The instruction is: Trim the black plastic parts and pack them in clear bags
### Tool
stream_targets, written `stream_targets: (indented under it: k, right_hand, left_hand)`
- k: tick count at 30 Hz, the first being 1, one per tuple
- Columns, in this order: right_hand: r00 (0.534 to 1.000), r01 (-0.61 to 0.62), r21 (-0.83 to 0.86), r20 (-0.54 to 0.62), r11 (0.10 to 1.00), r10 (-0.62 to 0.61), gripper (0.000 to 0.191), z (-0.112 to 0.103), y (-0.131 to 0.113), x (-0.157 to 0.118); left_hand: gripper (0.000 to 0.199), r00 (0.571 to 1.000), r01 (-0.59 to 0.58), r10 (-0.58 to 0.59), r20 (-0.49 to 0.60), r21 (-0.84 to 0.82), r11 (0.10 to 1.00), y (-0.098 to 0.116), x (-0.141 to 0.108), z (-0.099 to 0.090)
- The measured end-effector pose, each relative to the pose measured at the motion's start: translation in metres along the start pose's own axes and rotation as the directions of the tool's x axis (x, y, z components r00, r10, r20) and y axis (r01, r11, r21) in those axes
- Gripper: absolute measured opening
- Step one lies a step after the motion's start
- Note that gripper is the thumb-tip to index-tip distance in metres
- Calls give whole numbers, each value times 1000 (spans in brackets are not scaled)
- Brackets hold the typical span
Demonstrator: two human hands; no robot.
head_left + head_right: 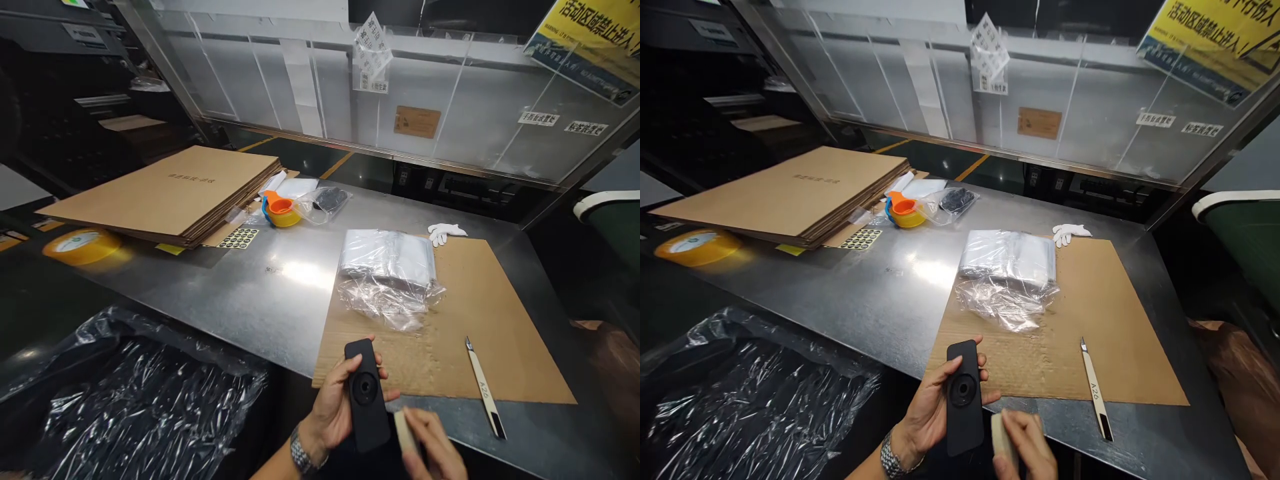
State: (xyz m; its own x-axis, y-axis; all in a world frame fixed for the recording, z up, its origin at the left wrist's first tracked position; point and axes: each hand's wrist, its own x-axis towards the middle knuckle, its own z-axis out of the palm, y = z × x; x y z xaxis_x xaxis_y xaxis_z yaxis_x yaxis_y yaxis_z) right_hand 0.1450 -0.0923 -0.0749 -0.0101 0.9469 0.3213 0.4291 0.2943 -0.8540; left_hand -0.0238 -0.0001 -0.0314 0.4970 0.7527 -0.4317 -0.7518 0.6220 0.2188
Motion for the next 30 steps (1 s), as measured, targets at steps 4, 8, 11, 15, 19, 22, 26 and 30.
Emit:
stream_targets:
  k: [4,8,11,15,19,22,26,30]
  right_hand:
    - [997,49,-154,-50,987,-58,37,-29,-15,28]
    - [966,251,-200,121,947,-230,45,-34,-34,56]
    - [921,356,-194,242,914,-307,49,-24,-44,67]
    - [823,475,-144,424,868,-379,45,-14,-57,74]
    - [790,478,-158,506,864,-345,47,-26,-56,75]
    - [820,459,-212,474,863,-320,52,-34,-46,68]
    - [814,514,-186,413,838,-407,53,-25,-43,60]
    - [896,416,-348,313,840,-314,45,-13,-51,65]
  left_hand:
    - [39,993,93,-97,72,60,994,-6,-4,4]
    - [56,989,142,-150,20,213,967,-18,-4,-2]
    - [77,964,266,-258,-70,333,905,-26,-4,-7]
    - [63,976,210,-174,-132,358,910,-32,-8,-4]
    - [68,947,321,-311,-81,306,896,-33,-11,-6]
    - [82,857,514,-502,-120,285,809,-34,-12,-13]
    - [52,971,236,-203,-127,365,900,-35,-13,-7]
    - [37,994,-1,53,-91,500,866,-35,-17,1]
